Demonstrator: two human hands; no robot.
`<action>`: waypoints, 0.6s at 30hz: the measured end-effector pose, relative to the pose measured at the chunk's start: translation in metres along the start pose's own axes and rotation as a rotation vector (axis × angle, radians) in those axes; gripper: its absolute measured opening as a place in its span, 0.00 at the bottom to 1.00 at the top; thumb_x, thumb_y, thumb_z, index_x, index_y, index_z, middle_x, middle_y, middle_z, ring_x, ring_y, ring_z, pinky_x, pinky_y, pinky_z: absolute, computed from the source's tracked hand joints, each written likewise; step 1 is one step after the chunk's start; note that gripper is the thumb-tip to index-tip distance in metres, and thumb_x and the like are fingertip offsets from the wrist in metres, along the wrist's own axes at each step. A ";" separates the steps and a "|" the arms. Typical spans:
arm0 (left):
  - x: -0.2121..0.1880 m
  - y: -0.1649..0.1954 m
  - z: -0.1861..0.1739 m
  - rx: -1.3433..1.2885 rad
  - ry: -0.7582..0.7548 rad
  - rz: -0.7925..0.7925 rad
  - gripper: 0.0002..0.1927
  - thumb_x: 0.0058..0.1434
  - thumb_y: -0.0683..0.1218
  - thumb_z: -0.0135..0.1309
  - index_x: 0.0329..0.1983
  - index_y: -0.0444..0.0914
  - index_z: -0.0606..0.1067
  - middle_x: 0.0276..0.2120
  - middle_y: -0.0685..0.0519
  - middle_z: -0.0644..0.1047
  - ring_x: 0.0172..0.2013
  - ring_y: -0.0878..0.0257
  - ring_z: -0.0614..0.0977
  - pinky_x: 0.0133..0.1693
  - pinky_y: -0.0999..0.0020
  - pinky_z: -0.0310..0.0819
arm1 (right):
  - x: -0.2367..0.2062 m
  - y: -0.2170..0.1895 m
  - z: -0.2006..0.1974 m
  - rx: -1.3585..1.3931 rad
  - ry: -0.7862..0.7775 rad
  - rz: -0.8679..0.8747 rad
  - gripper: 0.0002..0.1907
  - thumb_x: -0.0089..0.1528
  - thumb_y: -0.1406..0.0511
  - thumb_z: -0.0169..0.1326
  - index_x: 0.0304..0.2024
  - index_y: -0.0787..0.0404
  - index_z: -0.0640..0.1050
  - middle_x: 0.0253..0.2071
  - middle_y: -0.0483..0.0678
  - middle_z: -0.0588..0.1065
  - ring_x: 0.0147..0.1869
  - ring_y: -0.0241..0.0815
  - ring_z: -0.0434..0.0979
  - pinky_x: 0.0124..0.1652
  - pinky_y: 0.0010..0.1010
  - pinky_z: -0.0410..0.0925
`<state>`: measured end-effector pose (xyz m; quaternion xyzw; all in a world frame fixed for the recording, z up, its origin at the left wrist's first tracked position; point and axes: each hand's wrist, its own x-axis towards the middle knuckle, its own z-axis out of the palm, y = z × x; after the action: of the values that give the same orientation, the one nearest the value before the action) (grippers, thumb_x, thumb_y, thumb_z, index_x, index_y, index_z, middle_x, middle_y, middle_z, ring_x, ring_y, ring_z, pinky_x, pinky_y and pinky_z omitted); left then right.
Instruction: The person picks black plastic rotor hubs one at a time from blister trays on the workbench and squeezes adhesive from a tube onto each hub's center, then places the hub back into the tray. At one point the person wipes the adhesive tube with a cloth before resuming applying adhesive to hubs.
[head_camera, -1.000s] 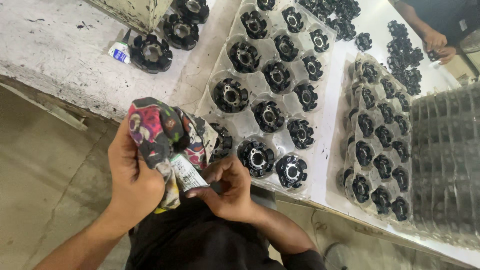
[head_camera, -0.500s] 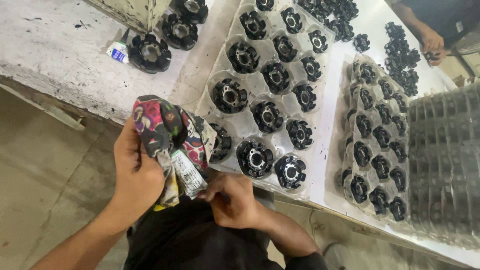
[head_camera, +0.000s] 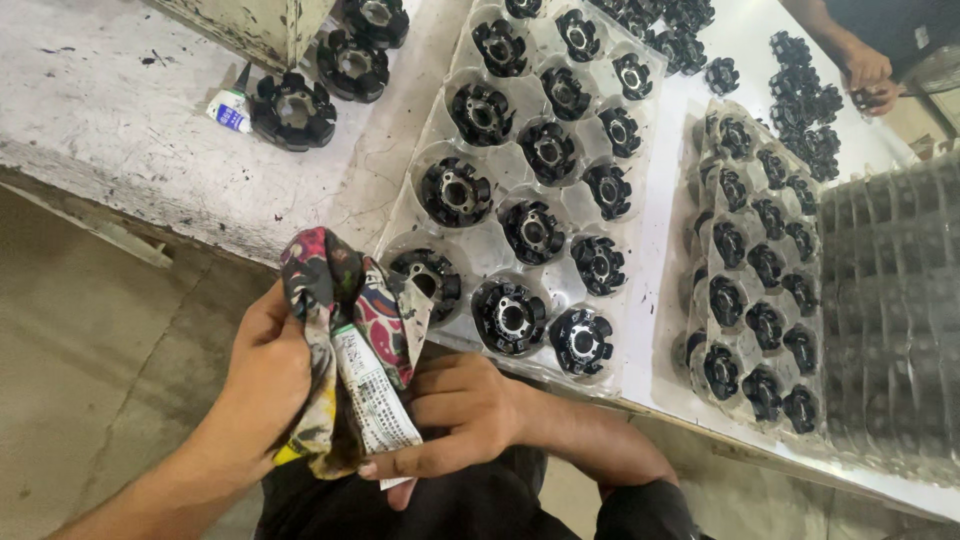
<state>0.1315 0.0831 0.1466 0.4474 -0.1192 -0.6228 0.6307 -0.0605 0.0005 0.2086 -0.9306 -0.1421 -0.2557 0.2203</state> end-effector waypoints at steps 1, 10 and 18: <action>-0.002 -0.001 -0.001 0.006 0.020 0.006 0.13 0.73 0.41 0.41 0.52 0.37 0.76 0.38 0.54 0.80 0.34 0.68 0.78 0.35 0.71 0.74 | 0.000 0.000 0.003 -0.008 0.023 0.001 0.20 0.65 0.52 0.70 0.55 0.51 0.81 0.28 0.38 0.67 0.29 0.37 0.71 0.29 0.30 0.66; -0.016 -0.011 -0.022 0.227 0.082 0.673 0.12 0.72 0.34 0.39 0.54 0.32 0.71 0.45 0.53 0.76 0.47 0.68 0.76 0.52 0.74 0.71 | -0.014 -0.021 0.038 0.325 0.426 0.489 0.28 0.61 0.57 0.70 0.58 0.58 0.74 0.45 0.50 0.77 0.45 0.44 0.81 0.43 0.34 0.74; -0.015 -0.012 -0.011 0.360 0.090 0.938 0.10 0.70 0.38 0.47 0.53 0.33 0.71 0.50 0.52 0.74 0.49 0.68 0.76 0.55 0.76 0.71 | -0.036 -0.018 0.086 1.187 0.966 0.982 0.21 0.64 0.76 0.63 0.59 0.72 0.75 0.50 0.57 0.80 0.48 0.47 0.83 0.50 0.40 0.78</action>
<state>0.1284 0.1034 0.1379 0.4738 -0.3856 -0.2220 0.7600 -0.0618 0.0520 0.1293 -0.4117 0.2699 -0.3801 0.7831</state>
